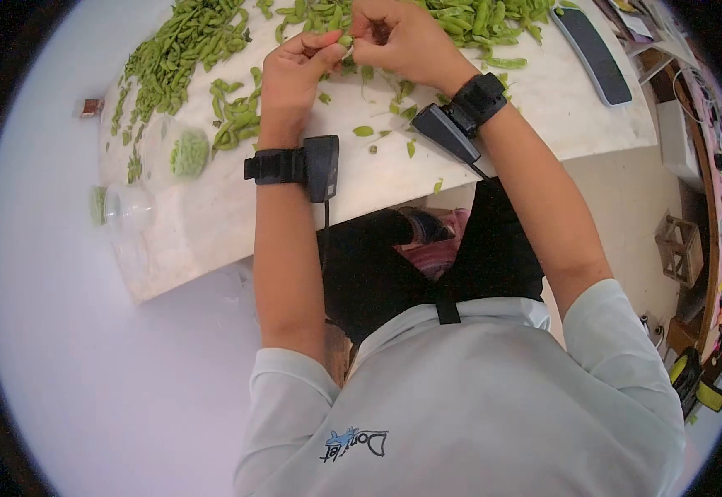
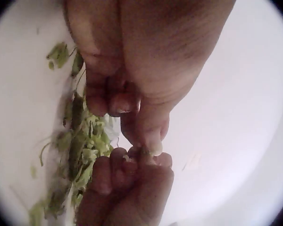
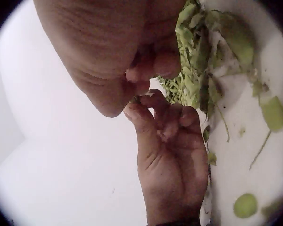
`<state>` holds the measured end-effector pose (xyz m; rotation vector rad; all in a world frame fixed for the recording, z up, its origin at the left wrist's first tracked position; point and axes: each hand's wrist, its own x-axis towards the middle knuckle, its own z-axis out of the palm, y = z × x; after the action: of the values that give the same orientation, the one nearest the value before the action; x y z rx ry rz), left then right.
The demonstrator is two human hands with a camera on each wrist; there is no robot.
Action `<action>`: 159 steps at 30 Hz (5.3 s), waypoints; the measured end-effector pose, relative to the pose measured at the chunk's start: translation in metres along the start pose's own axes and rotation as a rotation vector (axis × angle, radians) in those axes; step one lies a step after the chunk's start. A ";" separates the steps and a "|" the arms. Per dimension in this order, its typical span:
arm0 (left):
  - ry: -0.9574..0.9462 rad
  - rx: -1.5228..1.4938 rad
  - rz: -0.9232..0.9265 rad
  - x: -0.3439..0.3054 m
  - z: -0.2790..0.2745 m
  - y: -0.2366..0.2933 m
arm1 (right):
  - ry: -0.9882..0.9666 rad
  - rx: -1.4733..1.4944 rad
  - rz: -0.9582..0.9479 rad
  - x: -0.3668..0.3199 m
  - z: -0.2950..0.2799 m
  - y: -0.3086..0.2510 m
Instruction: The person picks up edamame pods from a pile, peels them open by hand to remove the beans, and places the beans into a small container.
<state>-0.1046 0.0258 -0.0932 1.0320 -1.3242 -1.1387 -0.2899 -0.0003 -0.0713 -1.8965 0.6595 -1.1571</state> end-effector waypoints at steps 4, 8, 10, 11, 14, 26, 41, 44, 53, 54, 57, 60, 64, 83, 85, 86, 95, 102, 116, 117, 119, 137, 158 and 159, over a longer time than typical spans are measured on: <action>-0.064 -0.154 -0.019 0.000 -0.003 0.000 | 0.007 0.032 -0.020 0.000 0.001 -0.001; -0.142 -0.274 -0.066 -0.001 -0.002 -0.001 | -0.014 0.083 0.005 -0.004 -0.003 -0.003; -0.192 -0.350 -0.090 -0.002 -0.006 -0.002 | -0.007 0.109 -0.011 -0.004 -0.001 -0.002; -0.218 -0.393 -0.108 0.000 -0.009 -0.003 | -0.011 0.119 -0.020 -0.004 0.000 -0.002; -0.278 -0.444 -0.141 0.004 -0.015 -0.006 | -0.021 0.122 -0.050 -0.003 0.000 0.002; 0.085 0.323 0.329 0.000 0.006 0.005 | 0.035 0.059 0.241 -0.001 0.000 -0.007; 0.086 0.552 0.195 -0.003 0.012 0.014 | -0.027 -0.006 0.233 0.000 0.000 -0.006; 0.098 0.581 0.203 -0.006 0.015 0.019 | 0.001 0.068 0.293 -0.003 0.002 -0.012; 0.020 0.468 0.236 -0.005 0.013 0.015 | -0.046 0.012 0.311 -0.002 0.001 -0.012; 0.000 0.431 0.236 -0.004 0.011 0.012 | -0.044 0.012 0.308 -0.002 0.000 -0.011; -0.031 0.399 0.232 0.002 0.000 -0.005 | -0.051 -0.013 0.348 -0.002 0.000 -0.014; -0.014 0.443 0.232 0.000 0.002 -0.006 | -0.063 -0.015 0.371 -0.003 -0.002 -0.017; 0.008 0.422 0.207 0.001 -0.001 -0.005 | -0.022 0.036 0.342 -0.003 -0.001 -0.014; 0.084 0.539 0.303 -0.005 0.013 0.019 | -0.034 0.073 0.353 -0.001 -0.001 -0.014; 0.106 0.469 0.298 -0.003 0.009 0.014 | -0.021 0.055 0.344 0.000 0.000 -0.013; 0.118 0.439 0.319 0.001 0.005 0.004 | -0.017 0.051 0.345 0.000 -0.001 -0.014; 0.095 0.506 0.336 -0.003 0.011 0.014 | -0.034 0.061 0.338 -0.001 0.000 -0.016; 0.151 0.394 0.249 -0.003 0.008 0.010 | -0.038 0.040 0.415 0.001 0.000 -0.020; 0.466 0.394 0.270 -0.037 -0.056 0.081 | 0.213 0.361 0.271 -0.004 -0.006 -0.011; 0.493 0.479 0.234 -0.044 -0.071 0.091 | 0.213 0.365 0.262 -0.005 -0.006 -0.011; 0.557 0.654 0.148 -0.060 -0.102 0.110 | 0.163 0.339 0.257 -0.002 -0.006 -0.012; 0.223 1.167 -0.019 0.004 -0.106 0.091 | 0.466 0.082 0.078 0.002 0.000 0.033; 0.375 1.431 0.018 0.142 -0.174 0.052 | 0.376 0.151 0.262 -0.003 0.001 -0.002; 0.405 1.382 -0.015 0.153 -0.191 0.046 | 0.337 0.191 0.297 -0.004 -0.002 -0.009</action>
<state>0.0766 -0.1307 -0.0234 2.0741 -1.7045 0.1895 -0.2935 0.0067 -0.0651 -1.4009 0.9419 -1.3025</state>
